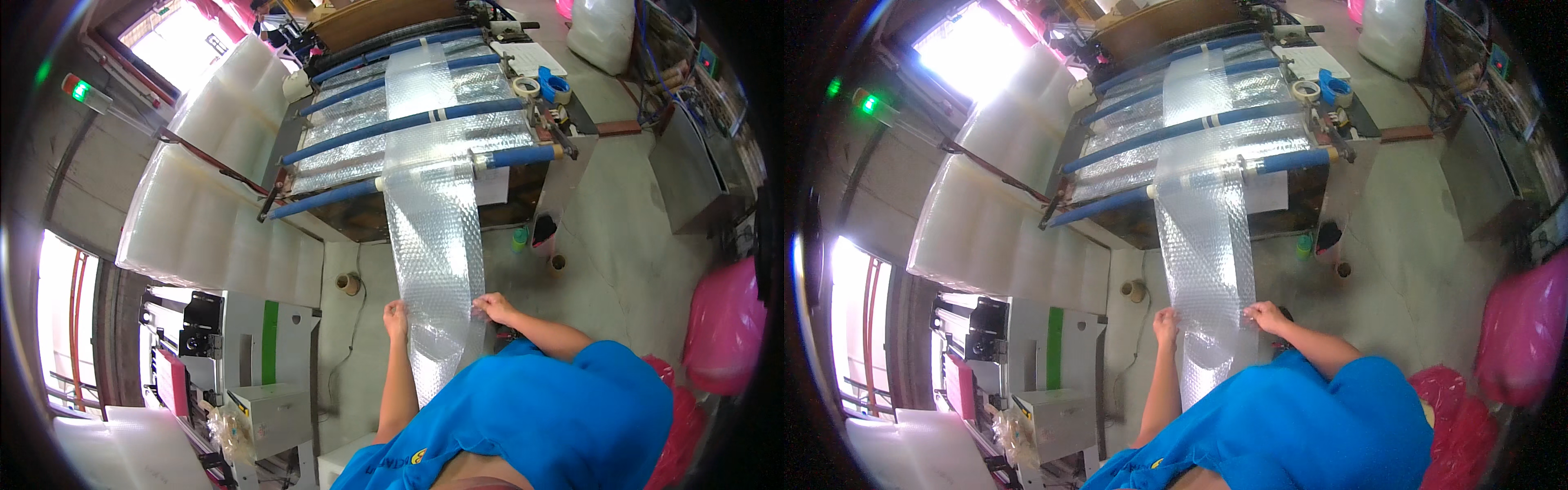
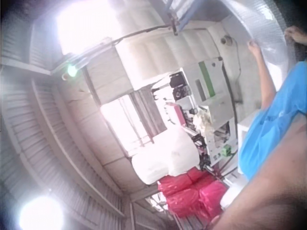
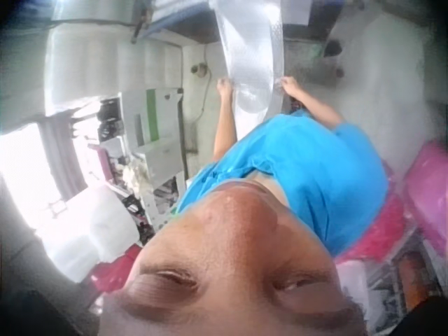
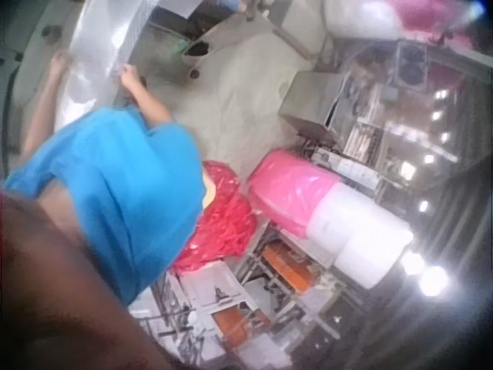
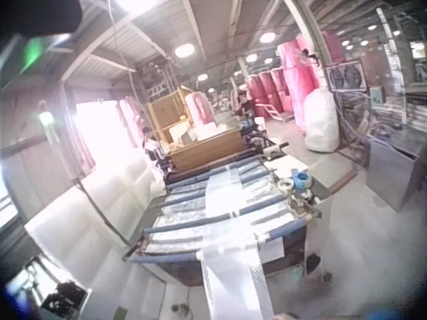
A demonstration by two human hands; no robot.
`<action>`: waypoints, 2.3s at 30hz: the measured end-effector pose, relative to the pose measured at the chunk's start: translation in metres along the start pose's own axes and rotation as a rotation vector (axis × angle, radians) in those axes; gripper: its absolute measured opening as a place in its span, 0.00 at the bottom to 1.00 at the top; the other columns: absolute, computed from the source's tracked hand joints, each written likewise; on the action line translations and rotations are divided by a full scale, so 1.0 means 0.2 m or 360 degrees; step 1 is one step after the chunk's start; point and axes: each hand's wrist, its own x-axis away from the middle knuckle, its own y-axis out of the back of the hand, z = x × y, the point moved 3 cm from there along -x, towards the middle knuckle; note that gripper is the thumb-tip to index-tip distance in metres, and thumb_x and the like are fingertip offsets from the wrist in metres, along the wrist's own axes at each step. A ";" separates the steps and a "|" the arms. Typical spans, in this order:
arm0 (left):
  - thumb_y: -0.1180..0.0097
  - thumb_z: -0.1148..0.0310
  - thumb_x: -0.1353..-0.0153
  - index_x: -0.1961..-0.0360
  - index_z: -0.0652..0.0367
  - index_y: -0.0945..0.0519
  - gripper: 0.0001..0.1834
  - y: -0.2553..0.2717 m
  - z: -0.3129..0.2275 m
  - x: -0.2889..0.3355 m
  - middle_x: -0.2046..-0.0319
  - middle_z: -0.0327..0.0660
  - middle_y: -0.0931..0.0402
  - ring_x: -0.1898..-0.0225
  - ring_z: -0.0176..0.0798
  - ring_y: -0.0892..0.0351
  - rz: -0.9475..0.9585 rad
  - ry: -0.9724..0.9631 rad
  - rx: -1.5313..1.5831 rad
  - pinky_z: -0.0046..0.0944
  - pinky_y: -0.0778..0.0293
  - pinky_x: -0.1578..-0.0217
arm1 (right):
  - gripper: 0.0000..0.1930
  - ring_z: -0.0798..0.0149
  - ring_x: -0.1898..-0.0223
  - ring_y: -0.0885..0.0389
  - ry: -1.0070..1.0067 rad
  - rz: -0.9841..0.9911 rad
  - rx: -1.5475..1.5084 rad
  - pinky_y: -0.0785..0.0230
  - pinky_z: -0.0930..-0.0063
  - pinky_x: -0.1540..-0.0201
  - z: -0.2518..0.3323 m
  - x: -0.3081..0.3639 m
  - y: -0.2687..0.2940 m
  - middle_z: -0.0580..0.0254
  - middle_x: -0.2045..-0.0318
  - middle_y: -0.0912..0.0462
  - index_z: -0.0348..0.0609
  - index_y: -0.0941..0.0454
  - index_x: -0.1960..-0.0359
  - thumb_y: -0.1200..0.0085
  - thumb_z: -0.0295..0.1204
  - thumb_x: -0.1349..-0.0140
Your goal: The person pulls a sheet of bubble wrap from a roll on a machine and smooths it out with both hands. They repeatedly adjust the sheet's position and fold it over itself while standing at the workstation.
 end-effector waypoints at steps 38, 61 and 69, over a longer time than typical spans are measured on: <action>0.37 0.55 0.65 0.59 0.68 0.33 0.35 -0.48 -0.60 -0.67 0.66 0.45 0.29 0.65 0.37 0.30 0.0591 -0.0361 -0.0278 0.32 0.33 0.65 | 0.13 0.71 0.68 0.28 0.0180 -0.0192 -0.0332 0.35 0.77 0.67 0.53 -0.60 0.36 0.64 0.70 0.25 0.42 0.30 0.68 0.57 0.39 0.45; 0.54 0.54 0.50 0.69 0.56 0.27 0.17 0.11 -0.63 0.08 0.73 0.46 0.27 0.68 0.47 0.28 -0.0250 -0.0357 -0.0419 0.41 0.35 0.67 | 0.15 0.75 0.78 0.28 0.0449 -0.0481 -0.0665 0.37 0.83 0.78 0.60 0.05 -0.01 0.66 0.79 0.27 0.39 0.30 0.72 0.55 0.40 0.46; 0.56 0.56 0.49 0.71 0.60 0.27 0.17 0.07 -0.57 0.02 0.74 0.46 0.27 0.68 0.44 0.28 -0.0193 -0.0232 -0.0162 0.39 0.35 0.67 | 0.15 0.74 0.78 0.28 0.0513 -0.0551 -0.0680 0.37 0.84 0.77 0.64 0.09 0.00 0.66 0.81 0.27 0.40 0.30 0.73 0.57 0.41 0.45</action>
